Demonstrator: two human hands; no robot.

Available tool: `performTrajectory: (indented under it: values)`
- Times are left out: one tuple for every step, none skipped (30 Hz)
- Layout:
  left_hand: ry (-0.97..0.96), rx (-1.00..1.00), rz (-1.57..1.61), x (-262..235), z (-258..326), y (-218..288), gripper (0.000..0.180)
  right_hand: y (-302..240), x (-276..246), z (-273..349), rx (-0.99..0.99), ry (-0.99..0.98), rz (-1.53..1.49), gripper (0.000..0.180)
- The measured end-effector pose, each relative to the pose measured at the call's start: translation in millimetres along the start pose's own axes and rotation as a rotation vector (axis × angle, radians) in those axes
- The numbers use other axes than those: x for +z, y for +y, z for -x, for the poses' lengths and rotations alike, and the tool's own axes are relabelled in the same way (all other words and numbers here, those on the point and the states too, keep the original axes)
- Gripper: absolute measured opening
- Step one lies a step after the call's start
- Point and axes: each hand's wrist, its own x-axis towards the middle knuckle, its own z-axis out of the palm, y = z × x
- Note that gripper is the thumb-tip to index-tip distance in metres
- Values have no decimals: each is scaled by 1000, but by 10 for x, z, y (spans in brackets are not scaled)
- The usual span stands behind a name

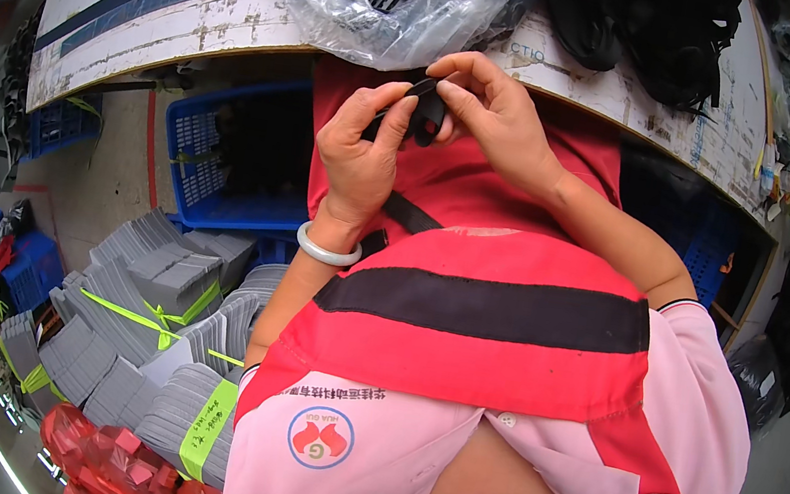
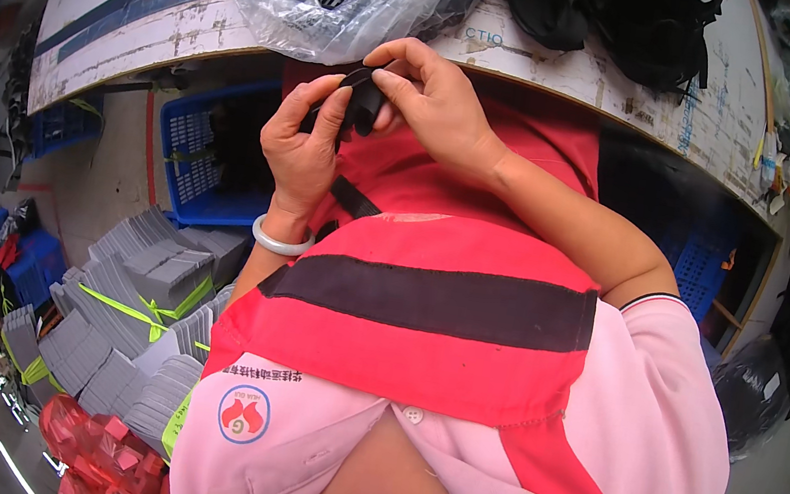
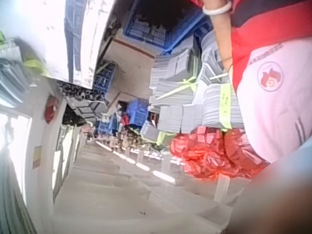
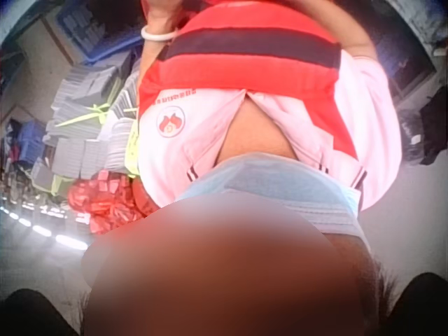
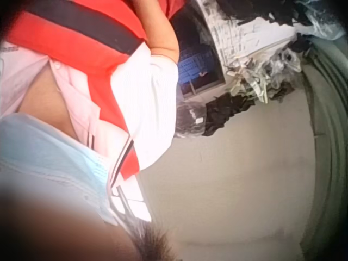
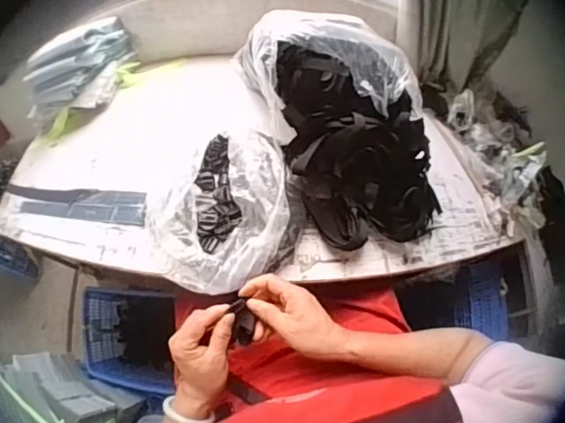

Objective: Threading plastic buckles onto black nylon straps at a factory workbench.

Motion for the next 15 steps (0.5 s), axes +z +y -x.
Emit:
performTrajectory:
  values:
    - [1,0,-1,-19,-3,6,13,-10,-6,5,0,-2,0,22]
    - [-7,5,-13,-37,-5,18,14,-37,-20,13,42,-36,-11,25]
    - [-15,10,-25,-55,0,27,14,-66,-27,26,84,-70,-22,27]
    - [-14,10,-26,-60,9,31,14,-100,-37,43,84,-72,-22,27]
    - [-9,27,-41,-58,19,35,15,-137,-47,62,127,-142,21,29]
    - [-5,43,-56,-51,23,35,15,-154,-54,69,170,-209,65,31]
    - [-4,42,-56,-48,35,39,15,-92,-75,49,130,-214,127,32]
    - [-3,15,-44,-47,52,45,15,-94,-76,41,131,-215,128,32]
    - [-3,-9,-31,-45,63,51,15,-102,-77,40,196,-178,109,32]
    - [-2,-8,-30,-46,62,55,15,-107,-77,41,261,-142,91,32]
    - [29,-49,-6,-46,57,60,14,-102,-84,44,260,-142,92,32]
    - [59,-89,18,-45,52,59,13,-92,-98,50,170,-85,139,32]
    - [111,-153,78,-37,52,42,13,-87,-110,58,81,-28,186,33]
    - [111,-153,78,-68,56,47,13,-100,-120,69,80,-28,186,33]
    - [104,-281,148,-111,56,59,14,-127,-138,84,-219,-101,495,34]
